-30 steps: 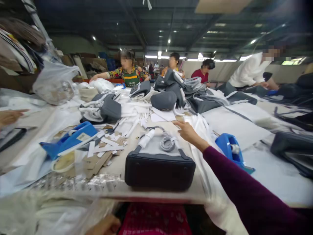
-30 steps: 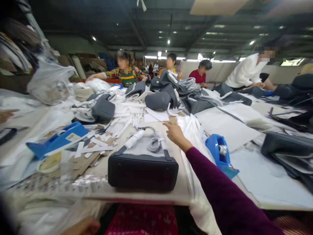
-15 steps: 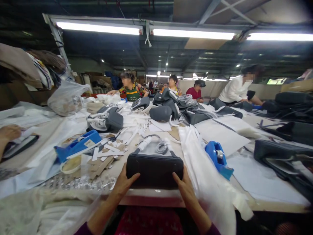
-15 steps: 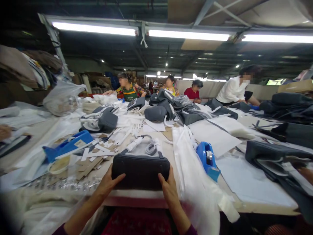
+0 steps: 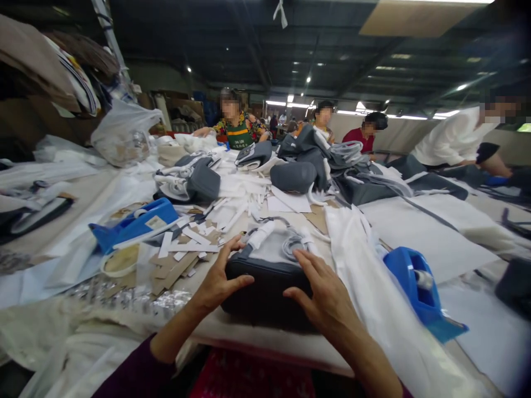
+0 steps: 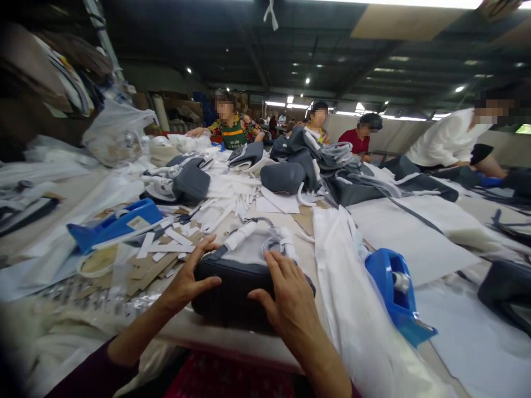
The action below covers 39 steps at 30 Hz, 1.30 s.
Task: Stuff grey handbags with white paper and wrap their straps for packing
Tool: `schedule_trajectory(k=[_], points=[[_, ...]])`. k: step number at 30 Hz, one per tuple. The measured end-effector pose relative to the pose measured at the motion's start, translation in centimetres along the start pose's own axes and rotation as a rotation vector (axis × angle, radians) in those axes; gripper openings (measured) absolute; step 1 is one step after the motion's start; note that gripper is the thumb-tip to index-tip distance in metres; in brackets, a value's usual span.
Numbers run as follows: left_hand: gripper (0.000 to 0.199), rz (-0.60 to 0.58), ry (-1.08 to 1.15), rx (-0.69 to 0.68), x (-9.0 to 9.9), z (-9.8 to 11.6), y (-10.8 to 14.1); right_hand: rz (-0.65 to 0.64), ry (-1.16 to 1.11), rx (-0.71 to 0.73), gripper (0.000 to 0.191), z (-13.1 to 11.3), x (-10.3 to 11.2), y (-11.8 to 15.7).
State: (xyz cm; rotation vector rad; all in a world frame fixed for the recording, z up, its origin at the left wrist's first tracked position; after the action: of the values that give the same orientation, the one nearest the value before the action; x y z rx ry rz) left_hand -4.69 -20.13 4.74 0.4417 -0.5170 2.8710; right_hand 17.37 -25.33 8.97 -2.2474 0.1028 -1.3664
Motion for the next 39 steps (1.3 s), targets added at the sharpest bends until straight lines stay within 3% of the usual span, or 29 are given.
schedule_trajectory(k=[3, 8, 12, 17, 22, 28, 39], points=[[0.085, 0.045, 0.095, 0.039, -0.2, -0.6, 0.4, -0.138, 0.026, 0.042, 0.056, -1.9, -1.9, -2.0], [0.085, 0.116, 0.203, 0.018, -0.3, -1.6, 1.6, -0.361, -0.032, 0.048, 0.034, -3.3, -4.8, -5.0], [0.073, 0.232, 0.237, 0.002, 0.1, -2.3, 2.6, -0.509, -0.067, 0.073, 0.029, -3.6, -6.0, -7.2], [0.069, 0.265, 0.268, 0.006, 0.0, -3.3, 3.3, -0.669, 0.028, 0.195, 0.032, -6.0, -6.9, -8.2], [0.066, 0.285, 0.215, -0.025, 0.4, -3.8, 3.2, -0.684, 0.1, 0.215, 0.039, -7.2, -7.9, -8.5], [0.062, 0.239, 0.232, -0.035, 0.3, -4.2, 2.9, -0.657, 0.1, 0.152, 0.033, -5.7, -8.9, -8.8], [0.055, 0.144, 0.384, 0.06, -0.6, -4.6, 2.7, -0.467, 0.059, 0.101, 0.022, -5.5, -8.7, -8.4]])
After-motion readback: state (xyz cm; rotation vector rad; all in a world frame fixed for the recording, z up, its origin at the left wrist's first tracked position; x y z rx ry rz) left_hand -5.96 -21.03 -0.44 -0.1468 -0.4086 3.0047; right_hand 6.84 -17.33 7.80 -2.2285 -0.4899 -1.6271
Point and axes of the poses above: each hand's wrist, its own y-axis away from the middle knuckle, its own x-axis out of the back of the hand, z = x × y, the point moved 7 cm from there along -y, towards the middle knuckle, and after that the axes turned 4 degrees about -x, right-handed, at the moved point
